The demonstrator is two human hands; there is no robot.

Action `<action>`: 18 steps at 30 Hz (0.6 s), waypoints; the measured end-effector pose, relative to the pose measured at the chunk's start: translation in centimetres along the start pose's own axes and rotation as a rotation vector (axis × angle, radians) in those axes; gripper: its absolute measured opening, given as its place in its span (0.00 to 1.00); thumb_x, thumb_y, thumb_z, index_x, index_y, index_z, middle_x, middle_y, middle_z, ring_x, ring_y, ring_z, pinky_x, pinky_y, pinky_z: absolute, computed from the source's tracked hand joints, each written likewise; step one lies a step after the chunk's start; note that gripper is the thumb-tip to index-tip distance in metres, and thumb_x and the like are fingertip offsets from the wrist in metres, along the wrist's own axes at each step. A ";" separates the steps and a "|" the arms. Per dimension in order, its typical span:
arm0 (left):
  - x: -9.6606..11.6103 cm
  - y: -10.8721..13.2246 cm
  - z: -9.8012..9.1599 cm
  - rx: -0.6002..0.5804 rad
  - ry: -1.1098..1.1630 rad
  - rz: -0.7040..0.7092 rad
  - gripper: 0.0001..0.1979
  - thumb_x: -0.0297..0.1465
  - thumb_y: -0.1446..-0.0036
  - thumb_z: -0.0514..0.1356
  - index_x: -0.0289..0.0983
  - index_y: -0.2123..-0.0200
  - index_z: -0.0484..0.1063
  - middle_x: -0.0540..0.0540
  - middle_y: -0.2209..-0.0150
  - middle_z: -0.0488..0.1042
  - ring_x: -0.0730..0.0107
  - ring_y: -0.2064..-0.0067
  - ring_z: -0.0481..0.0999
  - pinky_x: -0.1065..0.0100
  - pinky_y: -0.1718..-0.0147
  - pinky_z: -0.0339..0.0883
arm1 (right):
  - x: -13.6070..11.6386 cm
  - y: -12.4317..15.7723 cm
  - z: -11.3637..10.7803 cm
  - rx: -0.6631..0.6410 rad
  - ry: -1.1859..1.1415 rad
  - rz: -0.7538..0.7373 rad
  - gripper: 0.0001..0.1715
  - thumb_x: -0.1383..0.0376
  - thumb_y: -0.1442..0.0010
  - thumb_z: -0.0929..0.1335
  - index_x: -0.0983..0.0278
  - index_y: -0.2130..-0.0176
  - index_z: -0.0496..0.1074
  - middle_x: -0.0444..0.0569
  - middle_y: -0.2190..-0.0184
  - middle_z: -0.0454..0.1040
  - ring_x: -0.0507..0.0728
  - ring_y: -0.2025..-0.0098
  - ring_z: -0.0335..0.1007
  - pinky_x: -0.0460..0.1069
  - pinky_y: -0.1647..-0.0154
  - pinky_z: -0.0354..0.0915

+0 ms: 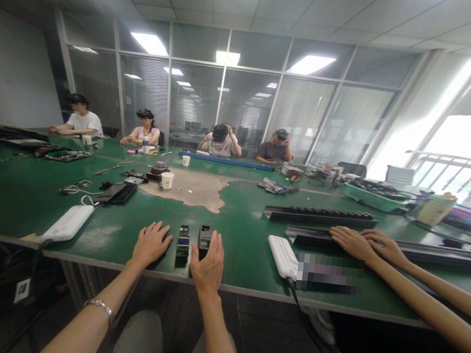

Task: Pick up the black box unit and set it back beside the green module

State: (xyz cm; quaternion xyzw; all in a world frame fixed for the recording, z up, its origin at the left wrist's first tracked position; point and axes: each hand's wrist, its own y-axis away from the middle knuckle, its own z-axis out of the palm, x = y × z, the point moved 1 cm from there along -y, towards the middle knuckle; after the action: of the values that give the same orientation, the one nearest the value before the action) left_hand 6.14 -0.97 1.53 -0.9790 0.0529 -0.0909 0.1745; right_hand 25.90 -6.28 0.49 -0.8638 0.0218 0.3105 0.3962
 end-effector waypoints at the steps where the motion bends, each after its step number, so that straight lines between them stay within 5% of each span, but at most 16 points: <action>1: 0.0 0.0 0.0 -0.004 0.003 0.000 0.24 0.45 0.34 0.48 0.45 0.40 0.69 0.42 0.34 0.63 0.52 0.33 0.58 0.49 0.37 0.50 | 0.1 0.1 0.0 -0.007 -0.005 0.010 0.41 0.52 0.36 0.63 0.75 0.34 0.56 0.66 0.36 0.62 0.65 0.35 0.58 0.60 0.36 0.58; 7: 0.0 0.1 -0.2 -0.020 0.010 -0.009 0.24 0.45 0.34 0.48 0.45 0.40 0.68 0.42 0.34 0.62 0.52 0.33 0.57 0.49 0.36 0.49 | 0.4 0.2 0.1 -0.049 -0.018 0.026 0.34 0.55 0.33 0.60 0.77 0.39 0.64 0.65 0.43 0.70 0.65 0.42 0.67 0.58 0.39 0.62; 18: -0.2 -0.1 0.2 0.006 0.003 -0.002 0.24 0.45 0.35 0.49 0.45 0.41 0.69 0.42 0.35 0.64 0.52 0.34 0.59 0.49 0.38 0.51 | 0.4 -0.3 -0.8 -0.026 -0.125 0.154 0.38 0.49 0.36 0.62 0.74 0.39 0.66 0.65 0.44 0.71 0.65 0.42 0.69 0.59 0.41 0.63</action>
State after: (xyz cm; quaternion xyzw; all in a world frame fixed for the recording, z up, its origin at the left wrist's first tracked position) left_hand 5.96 -0.81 1.33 -0.9784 0.0519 -0.0927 0.1774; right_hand 26.71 -6.49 0.87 -0.8436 0.0594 0.3936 0.3605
